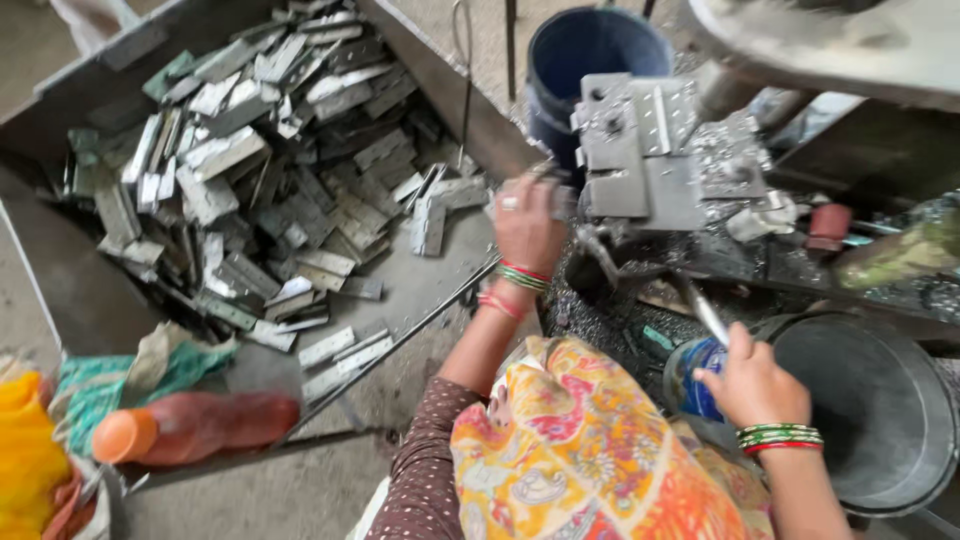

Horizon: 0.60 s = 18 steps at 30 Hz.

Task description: The person repeatedly picks metal hinge pieces from a bin, places them under a drill press, and operates the machine to drill holes. After each cycle, the person removes the processed piece and returns it to the bin. The process is repeated continuously throughout the clip.

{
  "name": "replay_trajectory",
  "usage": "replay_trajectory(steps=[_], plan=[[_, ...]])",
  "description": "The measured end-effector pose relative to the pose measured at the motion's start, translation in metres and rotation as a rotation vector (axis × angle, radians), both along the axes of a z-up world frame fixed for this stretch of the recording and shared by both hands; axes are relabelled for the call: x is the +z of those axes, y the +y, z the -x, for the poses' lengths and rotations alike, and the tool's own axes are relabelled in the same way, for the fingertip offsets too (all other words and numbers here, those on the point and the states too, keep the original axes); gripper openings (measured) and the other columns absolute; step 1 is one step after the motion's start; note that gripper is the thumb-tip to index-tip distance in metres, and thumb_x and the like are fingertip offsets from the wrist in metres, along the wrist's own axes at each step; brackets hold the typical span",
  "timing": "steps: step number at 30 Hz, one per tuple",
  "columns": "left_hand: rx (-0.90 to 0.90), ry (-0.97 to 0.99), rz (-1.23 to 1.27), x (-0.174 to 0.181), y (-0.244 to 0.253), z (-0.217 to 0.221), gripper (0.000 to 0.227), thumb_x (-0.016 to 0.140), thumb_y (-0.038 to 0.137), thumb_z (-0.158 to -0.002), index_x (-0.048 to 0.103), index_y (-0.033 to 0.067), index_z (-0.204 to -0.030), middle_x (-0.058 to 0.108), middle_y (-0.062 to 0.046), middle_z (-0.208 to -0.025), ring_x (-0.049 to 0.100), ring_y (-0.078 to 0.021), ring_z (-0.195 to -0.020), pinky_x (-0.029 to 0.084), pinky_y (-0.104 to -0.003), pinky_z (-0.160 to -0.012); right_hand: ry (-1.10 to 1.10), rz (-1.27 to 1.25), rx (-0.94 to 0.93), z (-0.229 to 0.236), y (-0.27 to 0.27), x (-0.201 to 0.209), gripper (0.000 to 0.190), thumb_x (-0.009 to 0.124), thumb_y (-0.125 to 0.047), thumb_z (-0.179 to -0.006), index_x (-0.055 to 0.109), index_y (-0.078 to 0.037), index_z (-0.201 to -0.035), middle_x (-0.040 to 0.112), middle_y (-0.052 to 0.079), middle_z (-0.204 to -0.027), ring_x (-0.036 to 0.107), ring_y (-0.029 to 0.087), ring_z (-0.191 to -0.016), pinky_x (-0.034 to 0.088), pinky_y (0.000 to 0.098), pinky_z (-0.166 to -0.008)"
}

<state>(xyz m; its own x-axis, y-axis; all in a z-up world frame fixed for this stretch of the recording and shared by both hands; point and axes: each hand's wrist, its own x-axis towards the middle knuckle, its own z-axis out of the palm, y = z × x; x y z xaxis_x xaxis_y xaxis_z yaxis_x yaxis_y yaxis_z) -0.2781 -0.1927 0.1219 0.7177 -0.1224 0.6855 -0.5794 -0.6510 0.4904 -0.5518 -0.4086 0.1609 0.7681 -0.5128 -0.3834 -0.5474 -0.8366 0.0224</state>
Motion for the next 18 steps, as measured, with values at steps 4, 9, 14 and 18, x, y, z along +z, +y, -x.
replay_trajectory(steps=[4,9,14,18], plan=[[0.383,0.405,-0.296,-0.083,0.107,-0.061,0.05,0.064,0.026,-0.094,0.057,0.0077,-0.141,0.054,-0.013,-0.15,0.057,-0.0301,-0.126,0.043,-0.05,-0.106,0.014,0.126,0.014,-0.01,0.009,0.02,0.068,0.069,-0.058,-0.085,0.048,-0.015,-0.134,0.068,0.02,-0.117,0.075,0.042,-0.093,0.062,0.0522,-0.074],[0.149,0.709,-0.708,-0.158,0.181,-0.137,0.067,0.066,0.012,-0.086,0.047,0.0187,-0.149,0.04,-0.008,-0.158,0.035,-0.0312,-0.146,0.028,-0.059,-0.115,0.026,0.151,0.015,-0.016,0.015,0.028,0.069,0.069,-0.058,-0.084,0.048,-0.015,-0.134,0.069,0.02,-0.115,0.076,0.041,-0.091,0.063,0.052,-0.073],[0.081,0.852,-0.769,-0.143,0.193,-0.171,0.064,0.069,0.018,-0.089,0.048,0.0351,-0.147,0.049,-0.004,-0.15,0.054,-0.0299,-0.134,0.027,-0.06,-0.12,0.052,0.143,-0.004,-0.015,0.012,0.026,0.067,0.068,-0.058,-0.086,0.049,-0.014,-0.134,0.07,0.02,-0.115,0.076,0.041,-0.093,0.063,0.0524,-0.074],[0.214,0.755,-0.685,-0.137,0.195,-0.148,0.068,0.08,0.031,-0.078,0.052,0.0246,-0.139,0.051,-0.015,-0.139,0.062,-0.0375,-0.116,0.032,-0.06,-0.112,0.026,0.138,-0.012,-0.015,0.013,0.025,0.071,0.069,-0.058,-0.084,0.048,-0.015,-0.138,0.069,0.02,-0.116,0.075,0.042,-0.094,0.062,0.0528,-0.074]])
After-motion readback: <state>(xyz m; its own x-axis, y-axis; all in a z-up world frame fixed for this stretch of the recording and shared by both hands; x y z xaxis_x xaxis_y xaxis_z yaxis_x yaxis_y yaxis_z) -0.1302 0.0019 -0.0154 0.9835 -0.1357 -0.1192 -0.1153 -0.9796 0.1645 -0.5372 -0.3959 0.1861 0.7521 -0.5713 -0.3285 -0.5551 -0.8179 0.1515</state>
